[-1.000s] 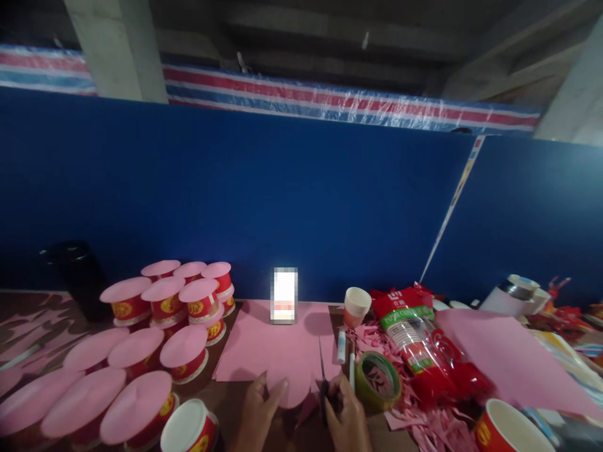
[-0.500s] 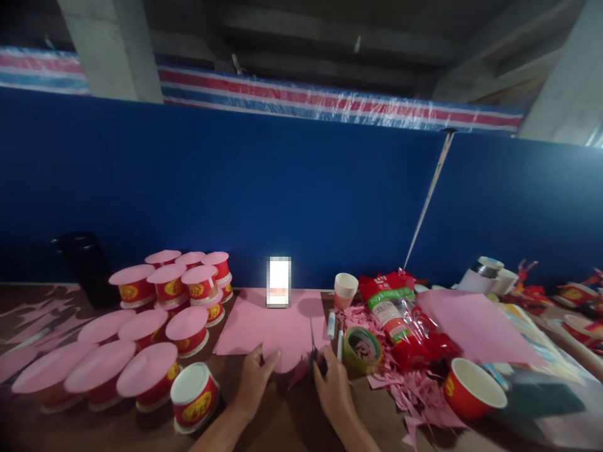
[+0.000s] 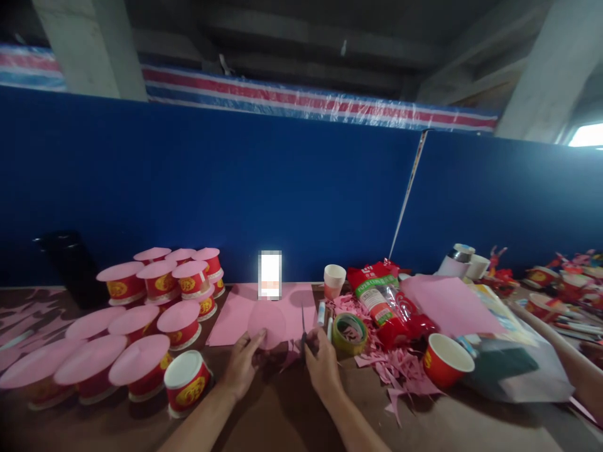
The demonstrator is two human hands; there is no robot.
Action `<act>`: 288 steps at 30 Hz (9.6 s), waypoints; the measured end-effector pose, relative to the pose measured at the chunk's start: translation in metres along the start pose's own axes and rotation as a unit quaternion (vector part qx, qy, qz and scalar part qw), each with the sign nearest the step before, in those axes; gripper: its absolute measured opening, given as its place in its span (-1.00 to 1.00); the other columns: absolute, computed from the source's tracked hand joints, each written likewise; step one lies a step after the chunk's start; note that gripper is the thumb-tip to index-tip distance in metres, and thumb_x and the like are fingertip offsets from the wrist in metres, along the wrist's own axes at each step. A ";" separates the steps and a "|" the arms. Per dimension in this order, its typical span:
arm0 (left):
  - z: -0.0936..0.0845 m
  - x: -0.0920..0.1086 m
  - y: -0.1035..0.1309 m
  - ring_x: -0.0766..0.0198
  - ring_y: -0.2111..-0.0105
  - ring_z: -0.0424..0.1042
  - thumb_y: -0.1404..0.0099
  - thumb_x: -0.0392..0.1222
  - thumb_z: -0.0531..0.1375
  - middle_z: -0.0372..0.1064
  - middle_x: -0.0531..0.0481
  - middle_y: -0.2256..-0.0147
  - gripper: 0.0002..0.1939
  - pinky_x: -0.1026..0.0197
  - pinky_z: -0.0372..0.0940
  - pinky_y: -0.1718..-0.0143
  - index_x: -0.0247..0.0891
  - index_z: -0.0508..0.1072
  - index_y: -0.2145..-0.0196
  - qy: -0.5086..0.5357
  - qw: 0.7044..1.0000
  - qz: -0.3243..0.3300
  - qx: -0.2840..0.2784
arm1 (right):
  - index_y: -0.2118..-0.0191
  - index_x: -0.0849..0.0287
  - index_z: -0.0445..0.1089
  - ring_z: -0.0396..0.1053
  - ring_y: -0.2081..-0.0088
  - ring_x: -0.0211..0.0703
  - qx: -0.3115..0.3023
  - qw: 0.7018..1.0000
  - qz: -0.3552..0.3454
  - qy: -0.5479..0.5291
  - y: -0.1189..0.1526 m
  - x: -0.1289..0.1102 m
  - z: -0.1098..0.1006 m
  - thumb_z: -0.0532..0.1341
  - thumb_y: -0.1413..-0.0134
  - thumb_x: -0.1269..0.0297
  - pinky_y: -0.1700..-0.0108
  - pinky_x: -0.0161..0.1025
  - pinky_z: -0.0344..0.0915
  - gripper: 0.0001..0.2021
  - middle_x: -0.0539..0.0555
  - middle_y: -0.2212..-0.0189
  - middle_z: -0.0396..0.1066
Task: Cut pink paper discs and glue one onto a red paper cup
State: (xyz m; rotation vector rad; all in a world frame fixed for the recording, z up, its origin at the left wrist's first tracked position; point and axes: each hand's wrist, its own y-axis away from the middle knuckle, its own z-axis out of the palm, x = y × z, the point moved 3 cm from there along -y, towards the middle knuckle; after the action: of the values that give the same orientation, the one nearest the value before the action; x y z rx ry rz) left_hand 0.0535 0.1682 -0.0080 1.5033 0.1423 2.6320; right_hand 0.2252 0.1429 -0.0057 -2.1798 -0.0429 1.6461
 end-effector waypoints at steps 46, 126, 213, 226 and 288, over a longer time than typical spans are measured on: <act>0.003 -0.004 -0.001 0.41 0.51 0.36 0.09 -0.20 0.34 0.39 0.04 0.51 -0.78 0.38 0.32 0.46 -0.33 0.39 0.49 0.055 0.997 -0.047 -0.030 | 0.19 0.18 0.27 0.26 0.57 -0.32 -0.096 0.979 0.057 -0.172 0.005 0.001 0.017 0.22 0.09 0.28 0.45 -0.35 0.25 -0.72 -0.08 0.58 0.29; 0.002 -0.003 -0.001 0.46 0.62 0.29 0.11 -0.12 0.34 0.38 0.02 0.57 -0.69 0.45 0.16 0.64 -0.40 0.46 0.44 -0.002 1.000 -0.021 0.010 | 0.16 0.19 0.39 0.12 0.58 -0.39 -0.142 0.971 0.088 -0.171 0.008 -0.001 0.011 0.32 0.21 0.14 0.57 -0.42 0.11 -0.59 -0.05 0.54 0.25; 0.002 -0.005 -0.002 0.36 0.56 0.38 0.10 -0.11 0.34 0.44 -0.03 0.52 -0.64 0.38 0.23 0.59 -0.39 0.46 0.36 0.018 1.000 -0.007 0.008 | 0.21 0.26 0.43 0.09 0.60 -0.38 -0.150 0.978 0.082 -0.121 0.008 -0.012 0.008 0.31 0.23 0.15 0.59 -0.41 0.08 -0.60 -0.06 0.62 0.23; 0.004 -0.006 -0.003 0.33 0.59 0.36 0.10 -0.05 0.33 0.41 -0.04 0.58 -0.59 0.28 0.28 0.52 -0.43 0.47 0.36 -0.005 1.000 0.006 -0.007 | 0.19 0.24 0.39 0.13 0.60 -0.37 -0.150 0.971 0.106 -0.151 0.009 -0.006 0.009 0.32 0.25 0.11 0.57 -0.39 0.14 -0.56 -0.06 0.60 0.24; 0.003 -0.005 -0.003 0.30 0.57 0.38 0.06 -0.08 0.31 0.43 -0.09 0.53 -0.63 0.25 0.30 0.50 -0.46 0.45 0.37 -0.007 1.000 0.018 -0.016 | 0.22 0.25 0.36 0.11 0.62 -0.39 -0.159 0.976 0.088 -0.120 0.009 -0.006 0.007 0.30 0.19 0.16 0.60 -0.41 0.07 -0.63 -0.08 0.61 0.21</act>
State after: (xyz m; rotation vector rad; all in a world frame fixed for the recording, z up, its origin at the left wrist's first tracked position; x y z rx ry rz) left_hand 0.0585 0.1709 -0.0115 1.5284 0.0725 2.6369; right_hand 0.2153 0.1355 -0.0045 -2.2490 -0.2012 2.1255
